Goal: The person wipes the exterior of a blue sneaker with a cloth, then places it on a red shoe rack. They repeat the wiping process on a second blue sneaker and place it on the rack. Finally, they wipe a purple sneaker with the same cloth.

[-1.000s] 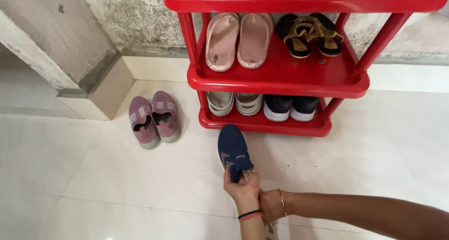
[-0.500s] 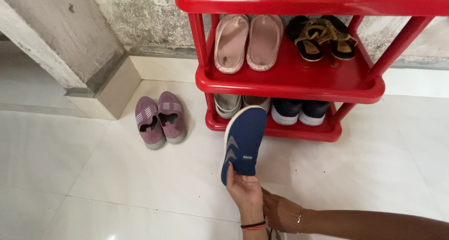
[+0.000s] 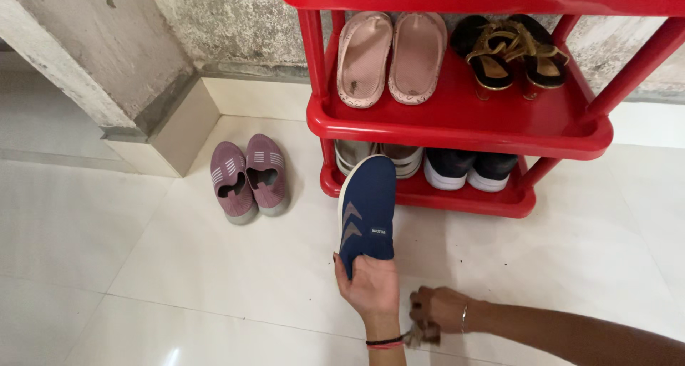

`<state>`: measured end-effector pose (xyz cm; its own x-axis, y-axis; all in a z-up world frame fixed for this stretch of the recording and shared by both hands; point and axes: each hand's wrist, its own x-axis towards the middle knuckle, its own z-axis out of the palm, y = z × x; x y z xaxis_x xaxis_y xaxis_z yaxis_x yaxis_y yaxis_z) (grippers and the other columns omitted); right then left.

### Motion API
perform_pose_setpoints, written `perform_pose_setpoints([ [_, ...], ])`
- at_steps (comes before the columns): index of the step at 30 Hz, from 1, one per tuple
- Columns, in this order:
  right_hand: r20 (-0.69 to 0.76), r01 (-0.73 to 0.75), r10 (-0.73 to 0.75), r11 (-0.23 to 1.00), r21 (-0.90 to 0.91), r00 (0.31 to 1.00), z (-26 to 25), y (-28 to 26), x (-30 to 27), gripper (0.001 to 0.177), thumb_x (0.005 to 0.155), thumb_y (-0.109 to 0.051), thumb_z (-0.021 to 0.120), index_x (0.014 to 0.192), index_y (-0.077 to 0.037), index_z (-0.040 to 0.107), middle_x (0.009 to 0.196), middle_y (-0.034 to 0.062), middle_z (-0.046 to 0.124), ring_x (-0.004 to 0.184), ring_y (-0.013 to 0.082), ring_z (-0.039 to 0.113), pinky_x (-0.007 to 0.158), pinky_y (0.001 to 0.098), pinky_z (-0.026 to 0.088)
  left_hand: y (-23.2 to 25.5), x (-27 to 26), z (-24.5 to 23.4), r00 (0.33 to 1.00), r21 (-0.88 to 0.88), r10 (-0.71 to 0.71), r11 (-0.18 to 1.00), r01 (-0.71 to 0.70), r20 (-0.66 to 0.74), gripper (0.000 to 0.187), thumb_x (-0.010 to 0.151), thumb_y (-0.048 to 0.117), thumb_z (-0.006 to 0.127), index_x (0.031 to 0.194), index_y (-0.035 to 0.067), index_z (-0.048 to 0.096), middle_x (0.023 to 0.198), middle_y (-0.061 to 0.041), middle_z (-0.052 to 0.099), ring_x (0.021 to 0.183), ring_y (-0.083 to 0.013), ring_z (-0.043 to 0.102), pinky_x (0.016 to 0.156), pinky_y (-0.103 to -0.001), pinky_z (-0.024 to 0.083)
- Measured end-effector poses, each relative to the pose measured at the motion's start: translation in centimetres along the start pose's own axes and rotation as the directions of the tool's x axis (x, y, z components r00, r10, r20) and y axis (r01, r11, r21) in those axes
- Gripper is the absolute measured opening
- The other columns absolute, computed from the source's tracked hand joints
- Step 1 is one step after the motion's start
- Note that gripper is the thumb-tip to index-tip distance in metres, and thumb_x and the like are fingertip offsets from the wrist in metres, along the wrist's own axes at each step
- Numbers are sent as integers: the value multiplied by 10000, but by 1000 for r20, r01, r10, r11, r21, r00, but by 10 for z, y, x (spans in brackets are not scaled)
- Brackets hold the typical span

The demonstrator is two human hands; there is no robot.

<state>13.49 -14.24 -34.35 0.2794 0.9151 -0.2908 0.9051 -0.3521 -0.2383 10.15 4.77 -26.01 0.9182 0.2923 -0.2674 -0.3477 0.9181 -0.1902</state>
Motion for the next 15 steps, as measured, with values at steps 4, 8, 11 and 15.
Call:
perform_pose_setpoints([
  [4,-419,-447,530,848,285,738,-74,32,0,386,733,-164,672,1117,-126,690,1051,115,706,832,312,712,738,432,599,7,22,-48,919,56,-39,998,19,393,287,1132,329,586,1062,61,661,1174,-37,662,1183,-146,562,1058,-367,421],
  [8,-604,-517,738,659,547,301,-174,54,-9,567,786,-241,669,1323,-108,545,934,173,740,700,341,738,659,456,596,-9,25,-75,995,280,32,958,-56,90,192,1010,275,617,1103,128,700,1136,59,636,1125,-47,486,1007,-278,328],
  [11,-764,-415,587,786,459,266,-208,32,-4,588,950,-292,636,1453,-49,452,1071,223,724,873,382,726,764,473,587,-24,6,-68,963,282,-70,960,-6,260,395,1049,475,555,997,93,638,1179,-4,647,1194,-139,521,1075,-347,350],
  [15,-466,-598,756,651,468,460,-209,-21,26,882,841,-379,707,1581,-98,319,1390,241,423,884,424,691,708,475,604,-41,-20,-38,949,354,-133,935,24,287,716,1062,649,405,1330,4,561,1353,-74,555,1288,-192,475,1119,-363,310],
])
